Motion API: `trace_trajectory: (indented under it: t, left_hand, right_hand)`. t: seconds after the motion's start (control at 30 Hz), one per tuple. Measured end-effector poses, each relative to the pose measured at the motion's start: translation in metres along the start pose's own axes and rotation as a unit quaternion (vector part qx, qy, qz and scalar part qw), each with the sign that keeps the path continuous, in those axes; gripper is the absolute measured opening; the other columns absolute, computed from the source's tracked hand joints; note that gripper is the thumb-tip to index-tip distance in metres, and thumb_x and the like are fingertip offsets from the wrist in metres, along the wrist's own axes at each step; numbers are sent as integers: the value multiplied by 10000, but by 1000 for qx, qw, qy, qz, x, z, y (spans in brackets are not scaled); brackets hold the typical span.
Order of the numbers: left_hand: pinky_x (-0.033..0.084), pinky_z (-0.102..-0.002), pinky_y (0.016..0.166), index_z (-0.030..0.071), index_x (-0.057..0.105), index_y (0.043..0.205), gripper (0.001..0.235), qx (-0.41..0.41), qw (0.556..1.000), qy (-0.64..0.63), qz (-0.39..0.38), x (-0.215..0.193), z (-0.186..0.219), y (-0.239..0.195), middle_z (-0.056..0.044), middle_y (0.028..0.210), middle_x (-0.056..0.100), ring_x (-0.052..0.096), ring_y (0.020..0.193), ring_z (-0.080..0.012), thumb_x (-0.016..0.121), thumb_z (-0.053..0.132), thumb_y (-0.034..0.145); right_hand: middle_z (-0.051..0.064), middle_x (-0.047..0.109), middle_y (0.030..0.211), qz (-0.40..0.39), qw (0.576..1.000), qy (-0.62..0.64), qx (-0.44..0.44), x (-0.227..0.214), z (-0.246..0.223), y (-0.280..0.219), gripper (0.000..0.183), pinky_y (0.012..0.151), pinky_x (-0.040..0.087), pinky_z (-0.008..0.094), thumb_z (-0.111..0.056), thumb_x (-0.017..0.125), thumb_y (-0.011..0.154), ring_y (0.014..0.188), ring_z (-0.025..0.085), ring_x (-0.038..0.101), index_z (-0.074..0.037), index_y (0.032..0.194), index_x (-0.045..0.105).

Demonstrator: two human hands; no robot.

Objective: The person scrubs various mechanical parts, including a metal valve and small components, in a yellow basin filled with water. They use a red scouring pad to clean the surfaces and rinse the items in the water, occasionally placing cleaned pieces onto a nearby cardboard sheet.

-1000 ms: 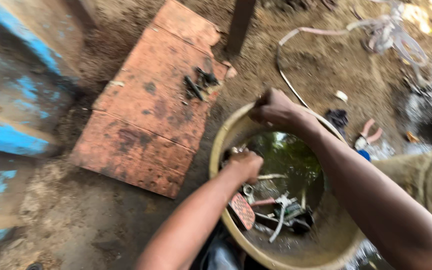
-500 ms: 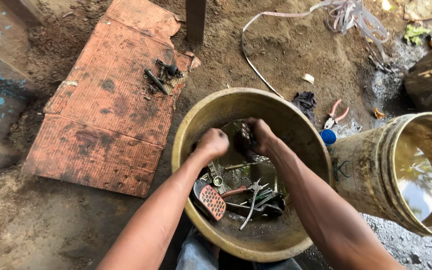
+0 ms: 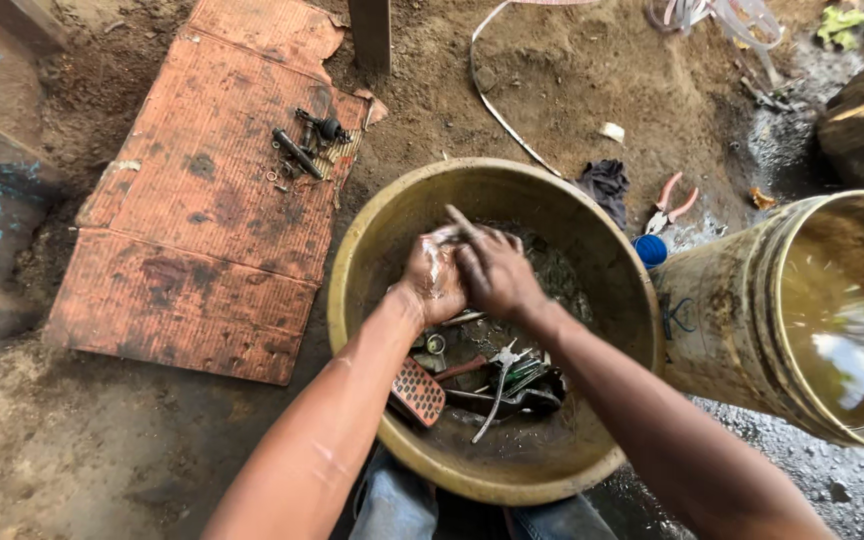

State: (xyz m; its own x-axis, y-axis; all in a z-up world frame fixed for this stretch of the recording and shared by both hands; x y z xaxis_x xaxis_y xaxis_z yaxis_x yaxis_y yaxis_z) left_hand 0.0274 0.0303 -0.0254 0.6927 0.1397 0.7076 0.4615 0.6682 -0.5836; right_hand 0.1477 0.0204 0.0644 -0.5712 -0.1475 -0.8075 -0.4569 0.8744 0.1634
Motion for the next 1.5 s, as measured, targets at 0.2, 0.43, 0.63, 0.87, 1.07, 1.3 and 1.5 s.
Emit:
trace_trajectory:
  t: [0.2,0.43,0.63,0.87,1.07,1.3,1.5]
  left_hand:
    - [577,-378,837,133,674,1136,236,58,783,586,203,25,24,-30,-135,1068,754,716,937,-257,630,229,925]
    - [475,-451,1081,40,549,1347,543,40,528,839,124,38,-3,-45,-265,1607,237,459,1346,-417,709,112,834]
    - [525,-489,1035,-58,292,1546,691,116,558,815,109,33,-14,-58,-327,1561,275,488,1312,-480,541,-17,902]
    - [633,-434,750,-148,526,1359,471,20,488,848,204,20,-6,-47,-304,1113,670,716,925,-333,590,17,923]
    - [616,-424,538,-123,565,1297,366,88,572,789,205,2,-14,-29,-305,920,696,710,630,-309,576,42,971]
    - [626,-371,894,-135,369,1466,813,-35,629,740,236,-5,1,-29,-307,1142,666,708,1017,-368,777,108,807]
    - [528,-411,962,-8,691,1274,707,-89,664,700,247,-7,14,-30,-200,1165,708,658,1063,-289,839,445,752]
  right_hand:
    - [140,746,1158,-161,955,-112,224,-16,53,-17,409,947,567,450,-400,549,991,1033,317,718,-214,1334,672]
    - [112,772,1026,-265,926,-127,237,-4,80,-39,399,856,605,421,-325,642,908,899,280,757,-264,1299,686]
    - [175,773,986,-320,880,-209,281,9,90,-46,364,845,623,423,-407,686,907,901,305,765,-60,956,786]
    - [167,769,1004,-324,904,-79,269,1,62,-32,454,847,595,431,-517,771,826,904,311,755,-134,1068,776]
    - [125,782,990,-343,923,-97,145,8,30,-31,412,811,594,437,-383,814,775,900,296,739,-154,1112,754]
    - [77,775,806,-357,920,-32,161,44,16,-53,303,701,616,400,-449,774,811,695,260,759,-160,901,792]
    - [110,771,815,-372,921,-5,114,55,8,-60,331,694,578,419,-449,787,855,721,255,736,-121,896,788]
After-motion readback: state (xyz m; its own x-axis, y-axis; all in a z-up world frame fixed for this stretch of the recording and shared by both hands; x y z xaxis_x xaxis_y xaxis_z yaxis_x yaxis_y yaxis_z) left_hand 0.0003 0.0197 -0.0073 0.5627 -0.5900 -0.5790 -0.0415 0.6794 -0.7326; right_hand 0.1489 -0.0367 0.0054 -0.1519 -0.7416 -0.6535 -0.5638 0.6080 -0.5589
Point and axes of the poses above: each hand's wrist, its own y-axis towards the middle knuckle, its own x-axis out of the palm, z = x × y, the point moved 3 cm from there along y, towards the middle knuckle
